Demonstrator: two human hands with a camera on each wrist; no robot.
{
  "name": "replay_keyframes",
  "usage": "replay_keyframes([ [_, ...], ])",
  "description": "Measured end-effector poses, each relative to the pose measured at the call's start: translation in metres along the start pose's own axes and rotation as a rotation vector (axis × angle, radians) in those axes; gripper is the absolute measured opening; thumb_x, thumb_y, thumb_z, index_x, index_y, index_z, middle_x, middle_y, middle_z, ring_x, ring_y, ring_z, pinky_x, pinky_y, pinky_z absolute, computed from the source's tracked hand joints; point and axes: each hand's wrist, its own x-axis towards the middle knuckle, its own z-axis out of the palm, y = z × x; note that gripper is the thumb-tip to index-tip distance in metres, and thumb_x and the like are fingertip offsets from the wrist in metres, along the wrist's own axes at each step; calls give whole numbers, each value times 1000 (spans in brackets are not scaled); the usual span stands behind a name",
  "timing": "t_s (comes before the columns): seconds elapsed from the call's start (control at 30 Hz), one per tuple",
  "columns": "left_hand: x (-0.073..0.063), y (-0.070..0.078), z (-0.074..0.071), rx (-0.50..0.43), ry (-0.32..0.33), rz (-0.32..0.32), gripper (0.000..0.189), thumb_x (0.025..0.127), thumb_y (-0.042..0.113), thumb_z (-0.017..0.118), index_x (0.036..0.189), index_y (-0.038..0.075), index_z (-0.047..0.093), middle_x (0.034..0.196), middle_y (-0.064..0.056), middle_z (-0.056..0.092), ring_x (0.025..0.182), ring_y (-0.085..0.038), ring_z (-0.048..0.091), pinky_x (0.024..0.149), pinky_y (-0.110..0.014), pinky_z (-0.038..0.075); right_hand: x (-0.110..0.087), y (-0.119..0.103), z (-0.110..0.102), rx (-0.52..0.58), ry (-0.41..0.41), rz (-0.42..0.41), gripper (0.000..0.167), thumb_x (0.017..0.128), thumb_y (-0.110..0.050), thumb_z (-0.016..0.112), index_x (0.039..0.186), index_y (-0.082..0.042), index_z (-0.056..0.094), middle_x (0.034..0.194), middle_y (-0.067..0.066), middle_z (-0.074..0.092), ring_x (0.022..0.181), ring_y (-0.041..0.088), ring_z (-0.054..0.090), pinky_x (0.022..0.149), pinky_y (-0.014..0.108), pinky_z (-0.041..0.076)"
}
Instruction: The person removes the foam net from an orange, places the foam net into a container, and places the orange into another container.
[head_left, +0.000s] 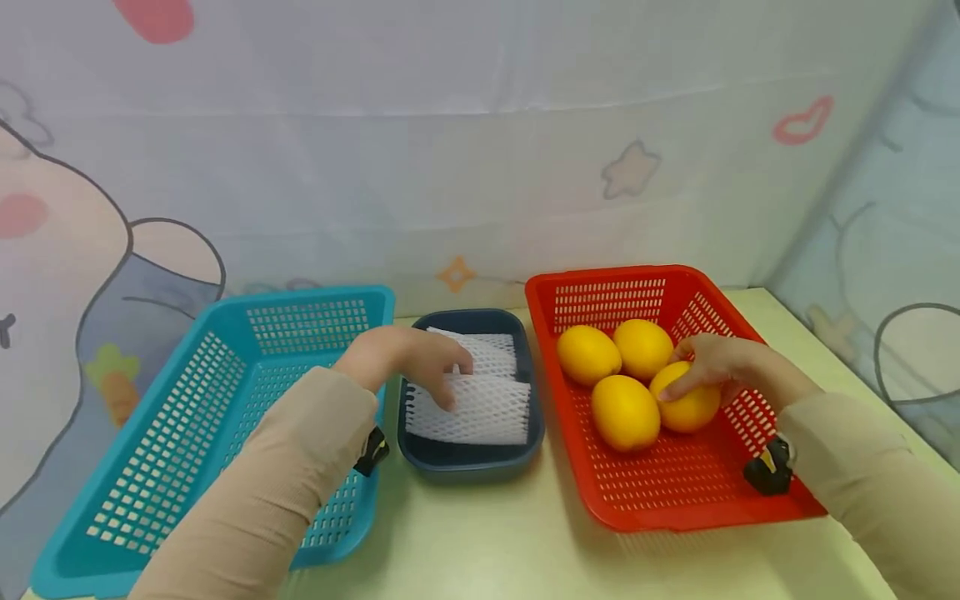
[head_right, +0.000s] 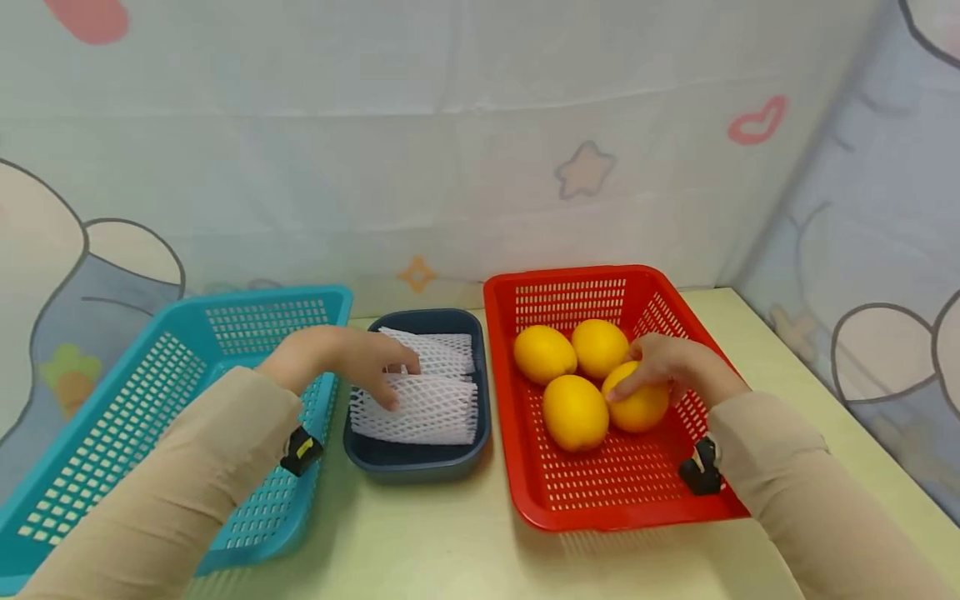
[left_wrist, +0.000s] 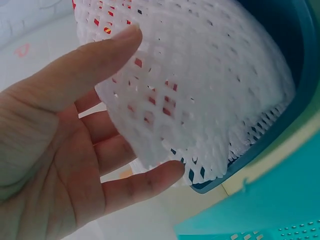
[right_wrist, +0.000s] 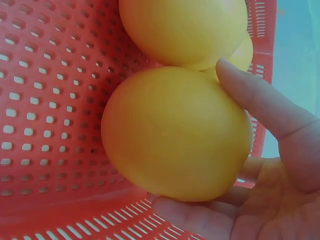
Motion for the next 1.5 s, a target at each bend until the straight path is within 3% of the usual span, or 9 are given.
replay_keyframes([
  [0.33, -3, 7, 0, 3, -18, -43, 52, 87, 21, 65, 134, 8, 46, 136, -9, 46, 123, -26, 44, 95, -39, 40, -4, 10, 9, 30, -12, -23, 76, 72, -38, 78, 122, 5, 40, 114, 24, 41, 94, 32, 51, 71, 42, 53],
  [0.73, -9, 0, 1, -49, -2, -91, 43, 86, 22, 66, 126, 13, 52, 127, -9, 51, 115, -24, 48, 90, -37, 43, 0, 6, 2, -6, 6, -78, 72, 72, -39, 77, 119, 4, 43, 115, 24, 41, 98, 34, 50, 74, 42, 52],
  [0.93, -5, -1, -1, -55, 14, -57, 39, 86, 21, 67, 122, 14, 54, 120, -6, 53, 108, -22, 50, 86, -36, 44, -2, 17, -5, -29, 25, -101, 72, 73, -39, 76, 120, 5, 43, 117, 26, 41, 101, 38, 48, 75, 46, 52],
  [1.1, -3, 0, -2, -53, 14, -70, 38, 85, 22, 67, 121, 14, 55, 116, -4, 55, 103, -19, 52, 85, -35, 45, -2, 19, -10, -25, 30, -130, 71, 76, -37, 74, 122, 7, 42, 119, 28, 42, 101, 39, 48, 75, 50, 51],
  [1.37, -13, -6, -5, -72, 50, -74, 39, 86, 22, 67, 122, 14, 55, 114, -5, 55, 101, -18, 52, 83, -34, 45, -1, 12, -15, -75, 41, -176, 68, 79, -36, 72, 123, 7, 41, 117, 27, 46, 100, 37, 50, 75, 51, 50],
  [1.5, -21, -8, -10, -97, 61, -66, 40, 87, 22, 64, 125, 13, 52, 118, -7, 54, 102, -18, 51, 83, -34, 45, -5, 11, -18, -118, 74, -213, 67, 81, -40, 68, 124, 5, 44, 115, 23, 49, 94, 31, 51, 72, 43, 50],
])
